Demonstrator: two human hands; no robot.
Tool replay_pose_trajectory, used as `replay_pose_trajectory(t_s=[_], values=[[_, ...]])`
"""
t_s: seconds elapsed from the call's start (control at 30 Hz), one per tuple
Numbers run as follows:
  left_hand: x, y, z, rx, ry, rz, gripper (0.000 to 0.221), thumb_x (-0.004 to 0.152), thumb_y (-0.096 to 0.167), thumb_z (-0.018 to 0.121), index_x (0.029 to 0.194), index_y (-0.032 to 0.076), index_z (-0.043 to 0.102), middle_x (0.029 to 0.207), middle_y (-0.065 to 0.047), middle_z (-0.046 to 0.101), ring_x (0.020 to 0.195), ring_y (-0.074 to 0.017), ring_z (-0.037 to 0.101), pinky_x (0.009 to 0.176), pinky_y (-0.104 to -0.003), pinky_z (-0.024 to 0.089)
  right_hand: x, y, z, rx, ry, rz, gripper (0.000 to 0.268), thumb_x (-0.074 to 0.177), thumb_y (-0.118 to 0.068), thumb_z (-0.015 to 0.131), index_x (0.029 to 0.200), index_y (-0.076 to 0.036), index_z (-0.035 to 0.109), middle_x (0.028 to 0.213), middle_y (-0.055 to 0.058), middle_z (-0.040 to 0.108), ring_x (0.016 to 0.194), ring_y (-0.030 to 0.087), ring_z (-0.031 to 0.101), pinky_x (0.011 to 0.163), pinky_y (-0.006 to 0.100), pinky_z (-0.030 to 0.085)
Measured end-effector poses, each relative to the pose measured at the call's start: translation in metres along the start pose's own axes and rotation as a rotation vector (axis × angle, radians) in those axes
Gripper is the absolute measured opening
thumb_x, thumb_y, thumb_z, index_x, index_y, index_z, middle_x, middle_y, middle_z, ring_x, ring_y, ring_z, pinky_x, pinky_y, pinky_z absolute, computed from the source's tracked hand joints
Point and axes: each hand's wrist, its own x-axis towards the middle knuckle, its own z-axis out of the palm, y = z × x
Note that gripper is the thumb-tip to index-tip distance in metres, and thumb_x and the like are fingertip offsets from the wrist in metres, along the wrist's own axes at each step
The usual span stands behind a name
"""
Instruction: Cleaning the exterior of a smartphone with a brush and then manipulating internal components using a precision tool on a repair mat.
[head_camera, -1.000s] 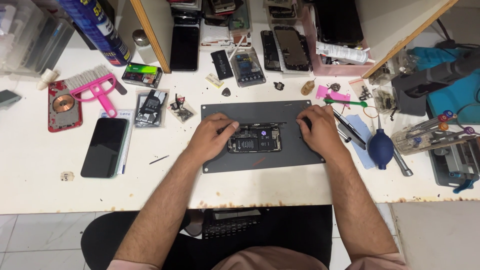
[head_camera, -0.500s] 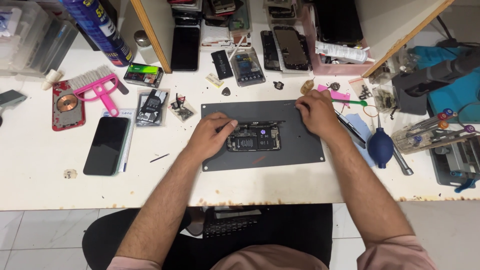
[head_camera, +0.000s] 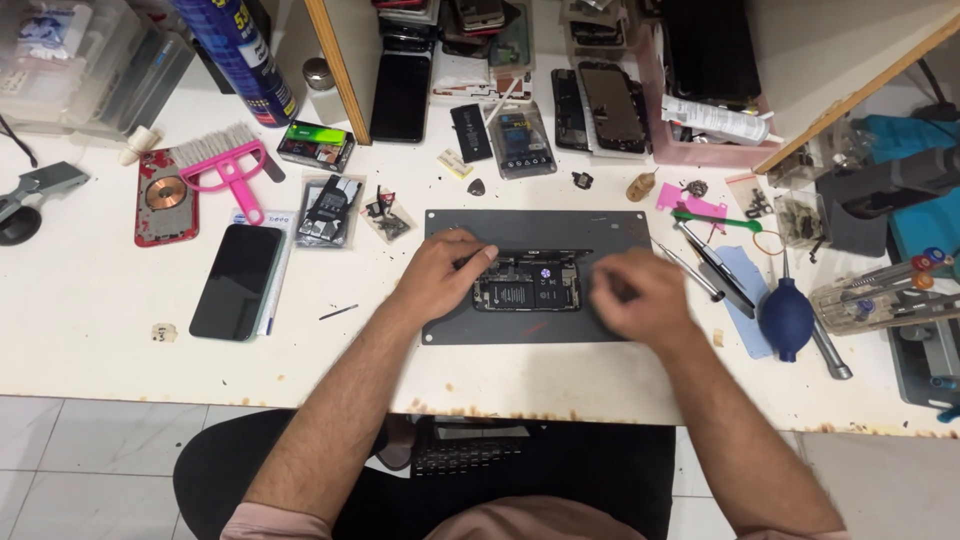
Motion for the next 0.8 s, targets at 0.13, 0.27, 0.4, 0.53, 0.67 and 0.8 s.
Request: replay_pose_trajectory(t_s=[0.13, 0.27, 0.4, 0.53, 0.67, 0.8], values=[[-0.001, 0.001, 0.000, 0.007, -0.008, -0.007, 0.037, 0.102, 0.034, 0.061, 0.102, 0.002, 0.080, 0.090, -0.020, 0.074, 0.085, -0.0332, 0.070, 0.074, -0.040, 0.056, 0.014, -0.043, 0.013, 0.047, -0.155, -0.078, 0.012, 0.079, -0.002, 0.077, 0.090, -0.007, 0.078, 0.061, 0.012, 0.068, 0.052, 0.027, 0.064, 0.051, 0.035, 0.053], [-0.001, 0.005, -0.002, 0.022, -0.017, -0.008, 0.038, 0.103, 0.035, 0.059, 0.102, 0.003, 0.080, 0.090, -0.020, 0.074, 0.086, -0.0331, 0.070, 0.075, -0.040, 0.057, 0.013, -0.044, 0.023, -0.123, -0.411, -0.036, 0.027, 0.088, -0.025, 0.075, 0.109, -0.009, 0.078, 0.074, 0.010, 0.070, 0.072, 0.025, 0.069, 0.064, 0.033, 0.056], [0.001, 0.002, -0.002, 0.036, -0.027, -0.001, 0.041, 0.103, 0.038, 0.058, 0.102, 0.002, 0.079, 0.090, -0.019, 0.073, 0.085, -0.0328, 0.070, 0.074, -0.040, 0.057, 0.010, -0.040, 0.030, -0.157, -0.483, -0.046, 0.040, 0.089, -0.040, 0.074, 0.116, -0.011, 0.076, 0.081, 0.010, 0.070, 0.082, 0.026, 0.069, 0.070, 0.034, 0.058], [0.000, 0.005, -0.003, 0.041, -0.028, -0.011, 0.042, 0.104, 0.038, 0.057, 0.102, 0.003, 0.079, 0.090, -0.019, 0.073, 0.086, -0.0324, 0.069, 0.074, -0.041, 0.057, 0.010, -0.041, 0.030, -0.137, -0.537, 0.017, 0.044, 0.089, -0.041, 0.075, 0.120, -0.009, 0.075, 0.082, 0.013, 0.070, 0.084, 0.028, 0.070, 0.072, 0.038, 0.059], [0.001, 0.005, -0.003, 0.058, -0.043, -0.013, 0.043, 0.104, 0.040, 0.056, 0.101, 0.004, 0.080, 0.089, -0.018, 0.073, 0.086, -0.0306, 0.070, 0.074, -0.039, 0.057, 0.005, -0.037, 0.032, -0.223, -0.543, -0.008, 0.050, 0.089, -0.052, 0.072, 0.122, -0.015, 0.074, 0.081, 0.006, 0.066, 0.084, 0.022, 0.066, 0.067, 0.032, 0.056], [0.001, 0.011, -0.006, 0.064, -0.048, -0.007, 0.043, 0.103, 0.038, 0.056, 0.103, 0.002, 0.079, 0.089, -0.018, 0.073, 0.085, -0.0305, 0.069, 0.074, -0.039, 0.058, 0.000, -0.033, 0.034, -0.263, -0.538, -0.024, 0.055, 0.088, -0.060, 0.070, 0.124, -0.018, 0.073, 0.082, 0.005, 0.064, 0.087, 0.022, 0.064, 0.067, 0.032, 0.056]])
